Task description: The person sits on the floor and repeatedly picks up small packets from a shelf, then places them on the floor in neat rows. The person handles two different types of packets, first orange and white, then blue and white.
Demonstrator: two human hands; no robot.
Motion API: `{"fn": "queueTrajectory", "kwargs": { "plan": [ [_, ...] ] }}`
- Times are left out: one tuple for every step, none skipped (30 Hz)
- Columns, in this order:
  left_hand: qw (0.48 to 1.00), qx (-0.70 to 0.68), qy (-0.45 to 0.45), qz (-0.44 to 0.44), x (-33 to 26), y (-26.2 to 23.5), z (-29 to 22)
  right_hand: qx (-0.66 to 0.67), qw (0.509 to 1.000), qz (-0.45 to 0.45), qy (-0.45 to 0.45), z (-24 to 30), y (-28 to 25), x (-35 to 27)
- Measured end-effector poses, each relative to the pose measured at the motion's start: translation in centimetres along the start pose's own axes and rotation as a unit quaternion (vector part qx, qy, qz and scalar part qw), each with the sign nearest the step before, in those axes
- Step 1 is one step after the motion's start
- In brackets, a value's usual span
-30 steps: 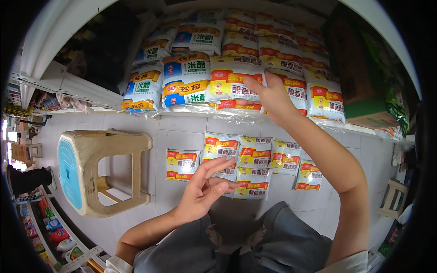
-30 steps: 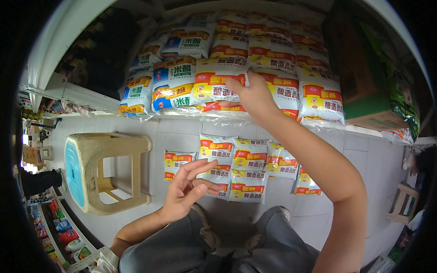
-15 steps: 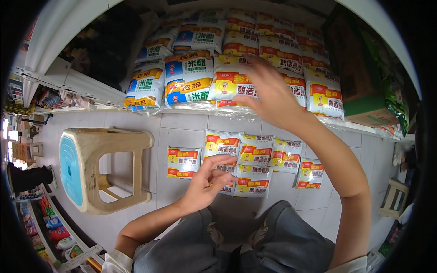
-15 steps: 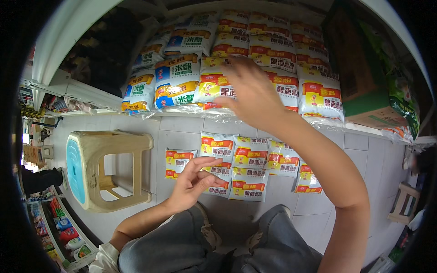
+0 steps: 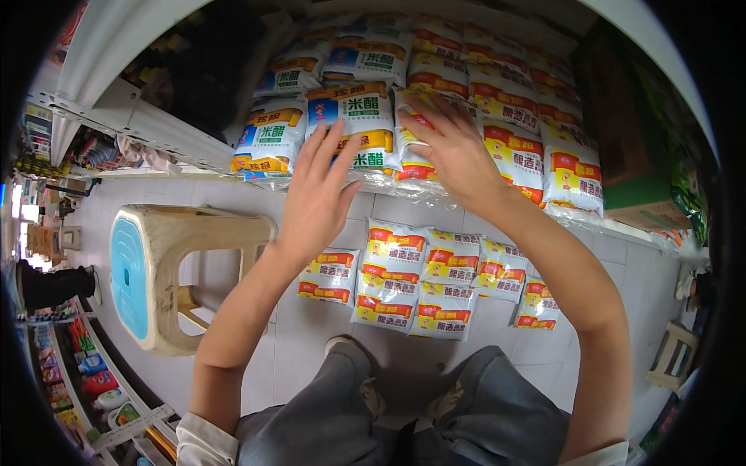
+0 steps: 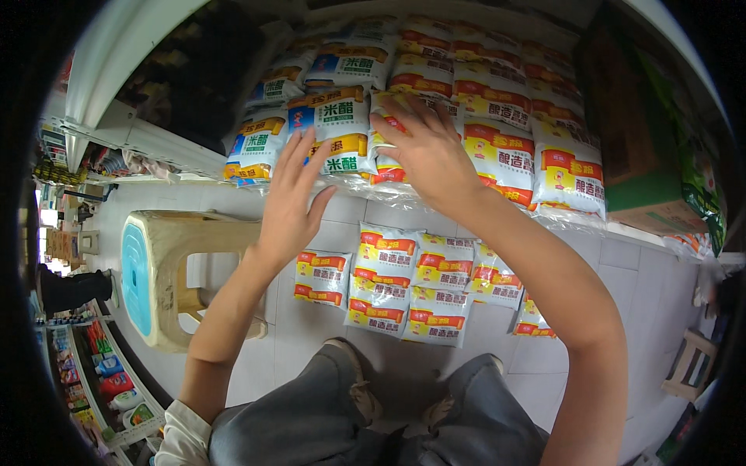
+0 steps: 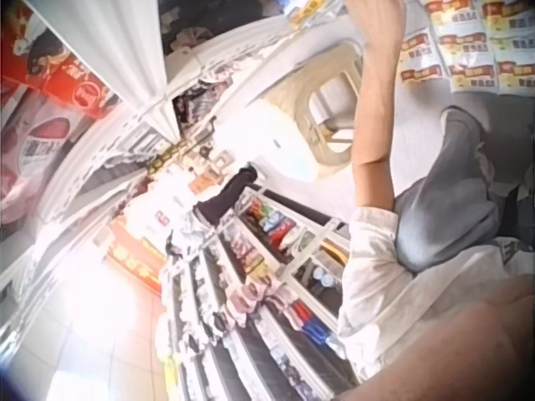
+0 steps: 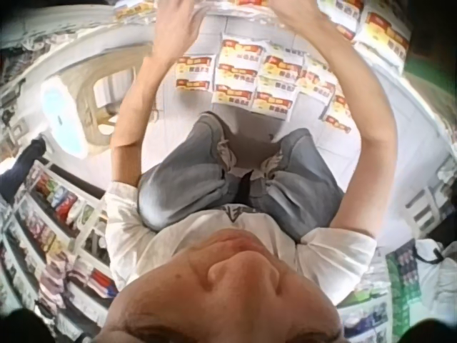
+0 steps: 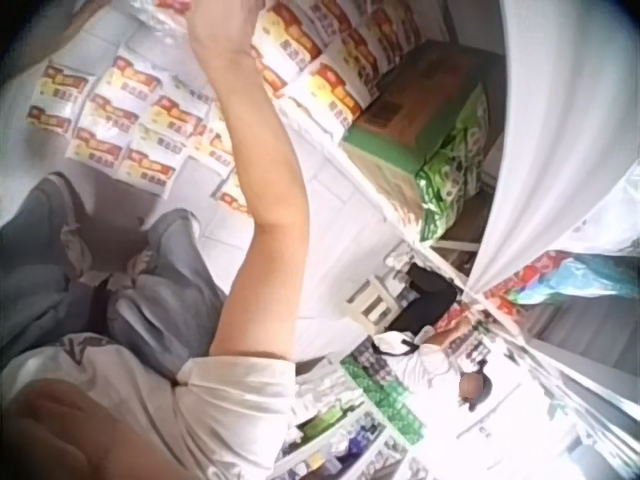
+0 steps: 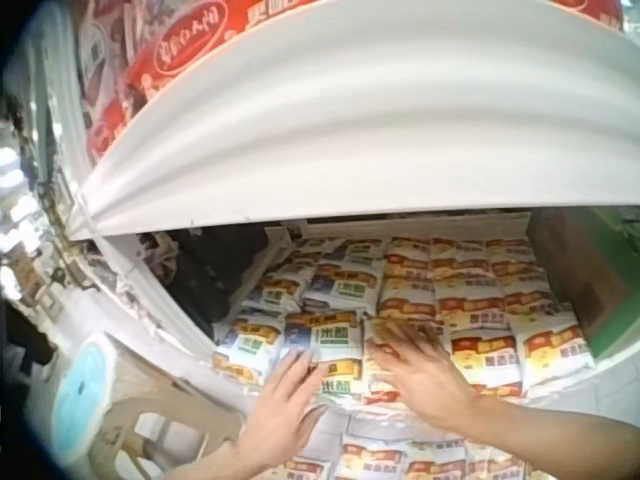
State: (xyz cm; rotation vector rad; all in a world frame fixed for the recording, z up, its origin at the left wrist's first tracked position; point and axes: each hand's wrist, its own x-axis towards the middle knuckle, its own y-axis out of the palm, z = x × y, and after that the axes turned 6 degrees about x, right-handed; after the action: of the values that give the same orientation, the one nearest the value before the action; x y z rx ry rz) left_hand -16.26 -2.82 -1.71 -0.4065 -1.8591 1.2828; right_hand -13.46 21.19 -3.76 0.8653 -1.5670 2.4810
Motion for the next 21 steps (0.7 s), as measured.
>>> {"fn": "queueTrajectory", "kwargs": {
  "plan": [
    [0.999,0.037,0.026,0.025,0.7,0.2,0.3,0.024,1.000,-0.019,0.004,0.0,-0.1,0.1],
    [0.995,0.074,0.051,0.050,1.4,0.4,0.4,0.100,0.994,-0.032,0.028,-0.1,-0.4,0.3],
    [0.988,0.111,0.076,0.076,1.9,0.6,0.6,0.176,0.982,-0.044,0.051,-0.2,-0.7,0.5],
    [0.984,0.141,0.081,0.078,2.3,1.1,0.8,0.249,0.964,-0.054,0.075,-0.3,-1.1,0.6],
    [0.977,0.176,0.099,0.076,2.7,1.3,1.5,0.276,0.951,-0.023,0.137,-0.5,-1.4,0.8],
    [0.968,0.211,0.116,0.073,3.1,1.2,2.4,0.301,0.933,0.008,0.198,-0.8,-1.8,1.1],
    [0.958,0.242,0.135,0.070,3.5,1.3,3.0,0.321,0.910,0.039,0.260,-1.2,-2.0,1.2],
    [0.952,0.264,0.143,0.057,3.9,1.0,3.3,0.343,0.913,-0.002,0.220,-1.4,-2.1,1.3],
    [0.956,0.251,0.141,0.045,4.1,1.1,3.8,0.341,0.916,-0.023,0.210,-1.3,-2.3,1.5],
    [0.960,0.240,0.139,0.034,4.2,1.1,4.4,0.341,0.918,-0.045,0.200,-0.9,-2.4,1.9],
    [0.963,0.230,0.138,0.023,4.3,1.1,5.0,0.341,0.919,-0.066,0.189,-0.6,-2.3,2.2],
    [0.951,0.258,0.170,0.007,4.7,0.9,6.0,0.334,0.928,-0.044,0.160,-0.3,-2.0,2.3],
    [0.954,0.246,0.171,0.024,4.6,0.8,6.0,0.325,0.936,-0.021,0.132,-0.2,-1.4,2.1],
    [0.956,0.234,0.172,0.042,4.6,0.6,5.9,0.316,0.943,0.001,0.103,-0.1,-0.8,1.9],
    [0.958,0.222,0.173,0.059,4.6,0.5,5.8,0.208,0.976,0.013,0.062,0.4,-0.2,1.4],
    [0.962,0.204,0.169,0.065,4.4,0.4,5.6,0.097,0.995,0.026,0.019,1.2,0.3,0.7],
    [0.966,0.186,0.165,0.070,4.1,0.4,5.3,-0.015,0.999,0.039,-0.024,1.6,0.6,0.4],
    [0.970,0.168,0.161,0.075,4.0,0.4,5.1,-0.021,0.998,0.049,-0.023,1.6,0.5,0.4],
    [0.969,0.170,0.157,0.083,3.8,0.4,5.0,-0.024,0.998,0.060,-0.024,1.5,0.4,0.3],
    [0.969,0.171,0.152,0.090,3.7,0.4,5.0,-0.028,0.997,0.070,-0.025,1.4,0.2,0.3],
    [0.969,0.172,0.148,0.097,3.6,0.3,5.0,-0.035,0.996,0.069,-0.040,1.1,0.1,0.3]
  ]
}}
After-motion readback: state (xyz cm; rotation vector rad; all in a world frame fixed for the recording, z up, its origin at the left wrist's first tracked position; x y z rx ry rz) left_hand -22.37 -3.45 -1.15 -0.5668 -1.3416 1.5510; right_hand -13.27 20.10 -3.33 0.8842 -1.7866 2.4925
